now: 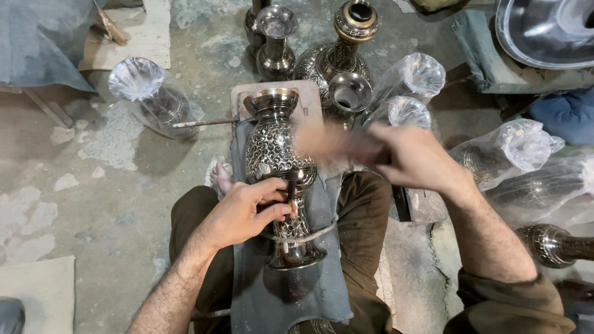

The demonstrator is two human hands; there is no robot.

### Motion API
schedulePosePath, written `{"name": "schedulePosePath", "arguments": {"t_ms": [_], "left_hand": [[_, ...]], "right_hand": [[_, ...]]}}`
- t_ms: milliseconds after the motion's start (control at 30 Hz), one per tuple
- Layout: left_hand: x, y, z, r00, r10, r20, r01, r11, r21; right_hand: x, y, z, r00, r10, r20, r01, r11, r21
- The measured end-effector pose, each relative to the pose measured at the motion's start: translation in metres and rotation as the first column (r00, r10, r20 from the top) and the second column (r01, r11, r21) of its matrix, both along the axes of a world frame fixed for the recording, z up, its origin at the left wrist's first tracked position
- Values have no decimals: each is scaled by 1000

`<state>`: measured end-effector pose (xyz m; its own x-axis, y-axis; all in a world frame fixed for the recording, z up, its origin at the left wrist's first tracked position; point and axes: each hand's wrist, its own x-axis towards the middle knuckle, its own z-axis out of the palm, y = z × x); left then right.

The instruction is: The person sits on the floor and uses a hammer and chisel to engrave intricate patterns onto a metal vase. They hold the vase steady with one hand while striking the chisel with the other to create detailed designs.

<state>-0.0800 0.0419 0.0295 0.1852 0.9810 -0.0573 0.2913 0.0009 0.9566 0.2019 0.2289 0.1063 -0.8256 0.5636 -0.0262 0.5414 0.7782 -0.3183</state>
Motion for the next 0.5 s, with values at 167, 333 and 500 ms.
{"name": "schedulePosePath", "arguments": {"t_ms": [167, 333, 500], "left_hand": [[2, -3, 0, 999, 2, 48, -6, 997, 81], [5, -4, -1, 985, 42, 170, -37, 999, -34], [3, -3, -4, 999, -1, 47, -3, 997, 83]], "right_hand": [[1, 2, -3, 995, 49, -91, -48, 999, 13], [-6, 5, -2, 996, 4, 85, -12, 996, 90], [-8, 5, -11, 873, 34, -487, -106, 987, -122]]}}
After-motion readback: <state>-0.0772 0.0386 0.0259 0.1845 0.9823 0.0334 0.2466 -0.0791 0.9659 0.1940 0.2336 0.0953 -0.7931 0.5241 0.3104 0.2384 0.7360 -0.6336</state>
